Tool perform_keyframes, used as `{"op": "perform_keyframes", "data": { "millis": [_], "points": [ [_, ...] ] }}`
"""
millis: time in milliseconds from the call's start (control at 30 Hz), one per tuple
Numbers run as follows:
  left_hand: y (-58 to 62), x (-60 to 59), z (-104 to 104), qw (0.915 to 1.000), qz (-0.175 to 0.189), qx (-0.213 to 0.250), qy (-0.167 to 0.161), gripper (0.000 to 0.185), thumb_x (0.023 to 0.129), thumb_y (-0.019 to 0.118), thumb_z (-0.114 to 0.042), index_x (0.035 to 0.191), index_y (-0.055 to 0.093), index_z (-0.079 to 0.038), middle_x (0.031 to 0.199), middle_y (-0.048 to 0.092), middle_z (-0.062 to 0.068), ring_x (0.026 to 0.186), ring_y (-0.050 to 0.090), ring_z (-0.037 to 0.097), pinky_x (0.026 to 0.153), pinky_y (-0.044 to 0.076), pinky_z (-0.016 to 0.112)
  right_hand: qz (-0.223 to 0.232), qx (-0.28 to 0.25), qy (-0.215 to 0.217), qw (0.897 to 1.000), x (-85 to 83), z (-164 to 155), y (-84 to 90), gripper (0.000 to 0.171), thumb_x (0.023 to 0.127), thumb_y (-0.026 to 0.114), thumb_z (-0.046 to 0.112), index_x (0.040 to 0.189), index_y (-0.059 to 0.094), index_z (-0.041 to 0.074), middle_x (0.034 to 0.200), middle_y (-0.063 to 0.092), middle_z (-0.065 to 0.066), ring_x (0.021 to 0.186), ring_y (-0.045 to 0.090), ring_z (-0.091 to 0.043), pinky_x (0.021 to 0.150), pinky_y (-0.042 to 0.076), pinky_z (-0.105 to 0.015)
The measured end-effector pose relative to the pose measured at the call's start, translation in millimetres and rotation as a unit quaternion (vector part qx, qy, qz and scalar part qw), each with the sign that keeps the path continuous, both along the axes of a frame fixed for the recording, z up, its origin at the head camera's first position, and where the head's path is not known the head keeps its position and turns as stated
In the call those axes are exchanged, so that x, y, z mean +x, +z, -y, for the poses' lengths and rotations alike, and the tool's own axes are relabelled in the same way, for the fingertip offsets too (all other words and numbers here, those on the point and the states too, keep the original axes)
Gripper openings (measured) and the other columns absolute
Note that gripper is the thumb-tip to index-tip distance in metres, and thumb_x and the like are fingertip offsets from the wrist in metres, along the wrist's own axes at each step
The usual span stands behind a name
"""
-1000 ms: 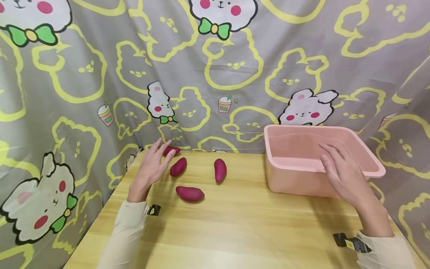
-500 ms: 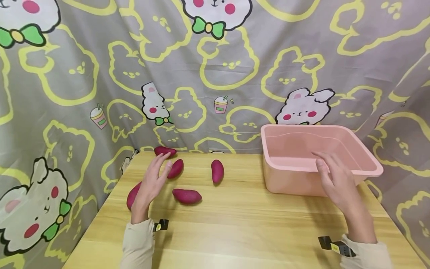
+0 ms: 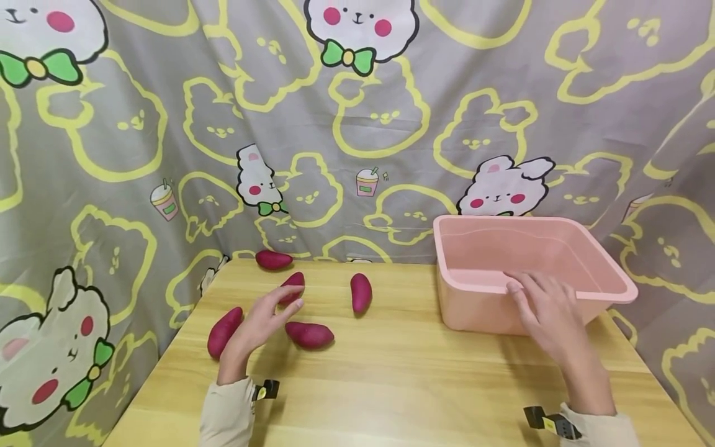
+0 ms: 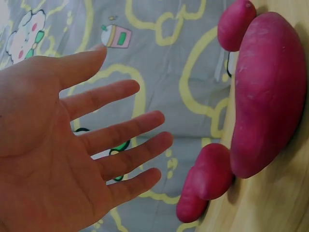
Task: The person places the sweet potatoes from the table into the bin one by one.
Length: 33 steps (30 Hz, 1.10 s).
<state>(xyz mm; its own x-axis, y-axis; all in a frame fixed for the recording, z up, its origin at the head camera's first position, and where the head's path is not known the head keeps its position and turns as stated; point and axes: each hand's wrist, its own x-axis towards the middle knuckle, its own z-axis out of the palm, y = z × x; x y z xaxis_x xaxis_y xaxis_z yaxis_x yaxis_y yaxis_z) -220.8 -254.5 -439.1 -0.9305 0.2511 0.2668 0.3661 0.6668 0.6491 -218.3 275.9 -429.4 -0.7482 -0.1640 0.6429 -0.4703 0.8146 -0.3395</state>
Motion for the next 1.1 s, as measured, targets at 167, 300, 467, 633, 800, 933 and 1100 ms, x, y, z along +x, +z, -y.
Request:
{"op": "perform_keyframes", "data": {
  "millis": [167,300,467,633,800,933,1100],
  "points": [
    [-6.9,1.5,-3,0.9997,0.017,0.009,-0.016,0.040,0.103,0.064,-0.029,0.136,0.064,-0.006,0.131,0.067,0.010,0.118,0.064,0.031,0.102,0.046,0.058,-0.001,0.029,-0.012,1.000,-1.8,3,-4.2,0.024,0.105,0.057,0.025,0.121,0.071,0.012,0.119,0.065,-0.014,0.114,0.052,-0.042,0.091,0.028,-0.065],
    [-10.2,2.4,-4,0.9983,0.049,0.010,-0.031,0.039,0.103,0.064,-0.027,0.135,0.064,-0.005,0.132,0.066,0.010,0.110,0.068,0.028,0.103,0.045,0.059,0.000,0.051,-0.021,0.998,-2.7,5,-5.5,0.019,0.105,0.057,0.027,0.111,0.072,0.016,0.111,0.065,-0.009,0.110,0.053,-0.039,0.086,0.029,-0.062],
    [-15.0,4.1,-6,0.9957,0.080,-0.003,-0.046,0.038,0.102,0.065,-0.024,0.133,0.064,-0.002,0.134,0.064,0.014,0.118,0.064,0.036,0.104,0.044,0.060,0.015,0.063,-0.028,0.997,-0.4,8,-7.3,0.015,0.104,0.059,0.031,0.104,0.069,0.020,0.105,0.064,-0.004,0.108,0.053,-0.036,0.084,0.029,-0.059],
    [-20.9,4.6,-5,0.9939,0.093,-0.006,-0.059,0.039,0.102,0.066,-0.024,0.132,0.064,0.001,0.134,0.063,0.018,0.126,0.055,0.044,0.101,0.047,0.058,0.016,0.075,-0.032,0.997,0.3,10,-9.7,0.015,0.102,0.062,0.034,0.105,0.067,0.020,0.104,0.063,-0.004,0.106,0.053,-0.035,0.082,0.030,-0.058],
    [-27.0,3.5,-3,0.9919,0.105,-0.006,-0.071,0.047,0.099,0.070,-0.026,0.134,0.061,0.003,0.136,0.061,0.022,0.127,0.055,0.048,0.101,0.047,0.060,0.008,0.080,-0.033,0.996,0.3,11,-11.2,0.015,0.101,0.064,0.034,0.104,0.065,0.019,0.102,0.061,-0.003,0.103,0.053,-0.034,0.081,0.030,-0.057],
    [-27.6,0.6,-4,0.9923,0.097,-0.017,-0.075,0.052,0.095,0.075,-0.027,0.134,0.060,0.005,0.135,0.062,0.021,0.125,0.056,0.047,0.101,0.046,0.061,0.005,0.080,-0.037,0.996,0.8,11,-10.1,0.015,0.101,0.064,0.034,0.103,0.065,0.019,0.099,0.060,-0.002,0.101,0.052,-0.033,0.081,0.030,-0.057],
    [-26.3,-2.5,-8,0.9916,0.096,-0.028,-0.082,0.055,0.089,0.081,-0.020,0.134,0.061,0.005,0.133,0.063,0.022,0.124,0.056,0.048,0.102,0.045,0.060,0.004,0.084,-0.044,0.995,3.1,9,-7.2,0.014,0.101,0.064,0.033,0.102,0.064,0.019,0.097,0.060,-0.003,0.098,0.052,-0.034,0.079,0.029,-0.057]
  ]
}}
